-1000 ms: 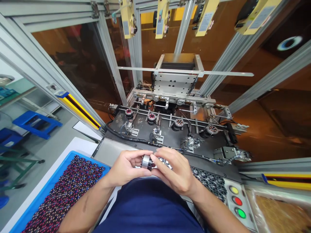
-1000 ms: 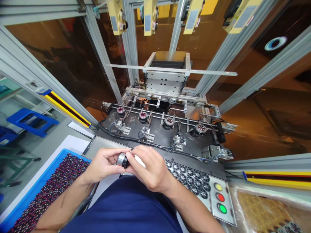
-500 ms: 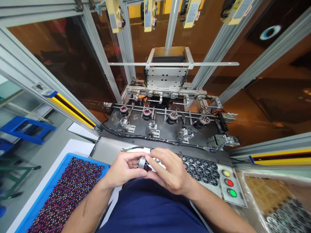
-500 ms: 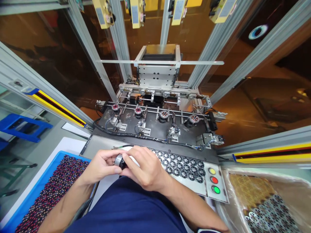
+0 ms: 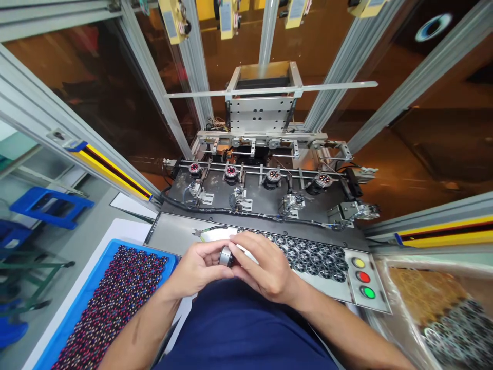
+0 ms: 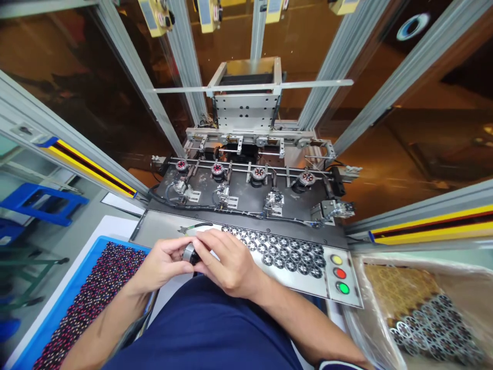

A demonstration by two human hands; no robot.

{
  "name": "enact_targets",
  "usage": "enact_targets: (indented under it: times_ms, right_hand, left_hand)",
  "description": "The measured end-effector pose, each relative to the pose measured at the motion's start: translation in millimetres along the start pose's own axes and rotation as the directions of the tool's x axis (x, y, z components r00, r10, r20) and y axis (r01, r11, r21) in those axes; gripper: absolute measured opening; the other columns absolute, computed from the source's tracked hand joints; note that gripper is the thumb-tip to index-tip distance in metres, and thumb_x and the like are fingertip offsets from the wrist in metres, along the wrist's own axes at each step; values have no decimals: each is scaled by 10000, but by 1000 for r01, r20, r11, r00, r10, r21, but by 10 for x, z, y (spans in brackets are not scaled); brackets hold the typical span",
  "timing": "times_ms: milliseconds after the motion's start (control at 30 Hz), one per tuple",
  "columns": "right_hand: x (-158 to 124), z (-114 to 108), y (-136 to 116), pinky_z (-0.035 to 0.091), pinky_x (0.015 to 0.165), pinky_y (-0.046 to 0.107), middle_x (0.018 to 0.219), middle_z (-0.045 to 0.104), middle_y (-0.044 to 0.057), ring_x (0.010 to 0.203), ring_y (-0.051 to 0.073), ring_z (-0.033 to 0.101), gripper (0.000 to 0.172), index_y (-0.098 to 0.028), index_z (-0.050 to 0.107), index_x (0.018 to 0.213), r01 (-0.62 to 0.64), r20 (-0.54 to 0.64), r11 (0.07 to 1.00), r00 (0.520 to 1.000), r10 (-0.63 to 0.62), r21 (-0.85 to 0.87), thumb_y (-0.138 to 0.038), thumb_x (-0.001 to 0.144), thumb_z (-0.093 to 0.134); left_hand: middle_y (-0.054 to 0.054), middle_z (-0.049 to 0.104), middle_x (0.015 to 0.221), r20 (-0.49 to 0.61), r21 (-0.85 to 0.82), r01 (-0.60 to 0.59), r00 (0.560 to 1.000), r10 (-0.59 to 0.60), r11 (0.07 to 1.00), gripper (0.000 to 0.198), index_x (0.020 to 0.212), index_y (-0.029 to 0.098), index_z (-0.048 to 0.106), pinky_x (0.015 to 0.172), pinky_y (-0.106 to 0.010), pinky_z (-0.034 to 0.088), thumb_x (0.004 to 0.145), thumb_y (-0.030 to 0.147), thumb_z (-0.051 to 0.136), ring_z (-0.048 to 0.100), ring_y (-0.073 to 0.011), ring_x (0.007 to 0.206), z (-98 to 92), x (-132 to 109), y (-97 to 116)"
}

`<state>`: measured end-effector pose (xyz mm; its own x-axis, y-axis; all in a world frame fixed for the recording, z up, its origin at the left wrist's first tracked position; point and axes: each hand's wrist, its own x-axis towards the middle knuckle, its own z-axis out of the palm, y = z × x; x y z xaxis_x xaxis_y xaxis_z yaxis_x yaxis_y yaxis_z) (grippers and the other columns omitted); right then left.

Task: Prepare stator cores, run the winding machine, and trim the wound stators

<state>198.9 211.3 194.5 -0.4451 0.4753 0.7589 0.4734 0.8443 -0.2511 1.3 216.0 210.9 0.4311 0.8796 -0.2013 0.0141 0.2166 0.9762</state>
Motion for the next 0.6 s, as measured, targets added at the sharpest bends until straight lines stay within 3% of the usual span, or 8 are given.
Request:
enact_targets:
  times_ms: [67,133,200,300,367,433,500,600]
  right_hand:
    - [-54,32,-7,582,866,423,1125,665,200,1131,261,611,330,-87,528,1269,-46,-9,999,999,46,24,-238,975,522]
    - [-135,48,0,577,879,424,1136,660,202,1114,255,616,325,-96,543,1243,-105,1,993,994,105,56,-235,951,568]
    - [-257,33,18,568,903,425,1148,656,196,1104,248,620,316,-107,568,1210,-194,44,975,981,190,111,-252,931,604]
    - [-553,-53,24,552,943,444,1197,643,189,1137,251,611,335,-132,586,1221,-374,129,919,924,359,126,-256,913,630]
    - [-825,-139,-16,557,936,465,1198,645,185,1128,261,622,330,-143,595,1229,-481,122,875,872,473,47,-232,913,621]
    - [-1119,-239,-92,588,880,456,1134,672,167,1050,256,659,285,-148,615,1203,-558,79,829,825,559,-41,-207,926,589]
    - [-1390,-337,-190,615,817,428,1056,695,146,959,243,691,232,-149,639,1154,-608,50,786,787,615,-110,-202,943,558]
    - [-1678,-444,-342,631,785,397,1001,710,130,903,233,710,204,-151,662,1106,-649,45,739,745,666,-182,-208,955,538]
  left_hand:
    - [-4,665,694,18,79,22,1000,-23,997,531,1200,149,698,551,-203,503,725,360,806,514,-88,551,12,-22,-54]
    - [-12,674,736,52,149,39,997,-47,988,540,1311,161,617,616,-217,529,826,378,709,546,-103,595,28,-42,-136]
    - [-63,718,956,108,200,39,992,-61,979,529,1386,173,542,825,-272,555,904,381,606,647,-157,821,31,-40,-236]
    - [-107,634,1312,214,331,-30,976,-44,943,496,1422,206,493,1056,-336,468,949,353,530,597,-216,1203,7,51,-436]
    - [-126,618,1345,266,507,-178,963,44,844,461,1406,198,505,1010,-339,513,965,330,496,618,-216,1198,4,176,-631]
    - [-149,673,1261,317,651,-326,937,145,686,413,1344,157,563,890,-336,581,972,314,477,689,-217,1073,45,326,-877]
    - [-161,714,1182,362,701,-406,911,198,586,364,1248,124,633,856,-360,598,964,303,490,714,-233,1017,145,473,-1149]
    - [-160,723,1174,455,691,-496,864,217,526,284,1125,136,699,940,-419,568,953,259,509,699,-256,1073,370,649,-1514]
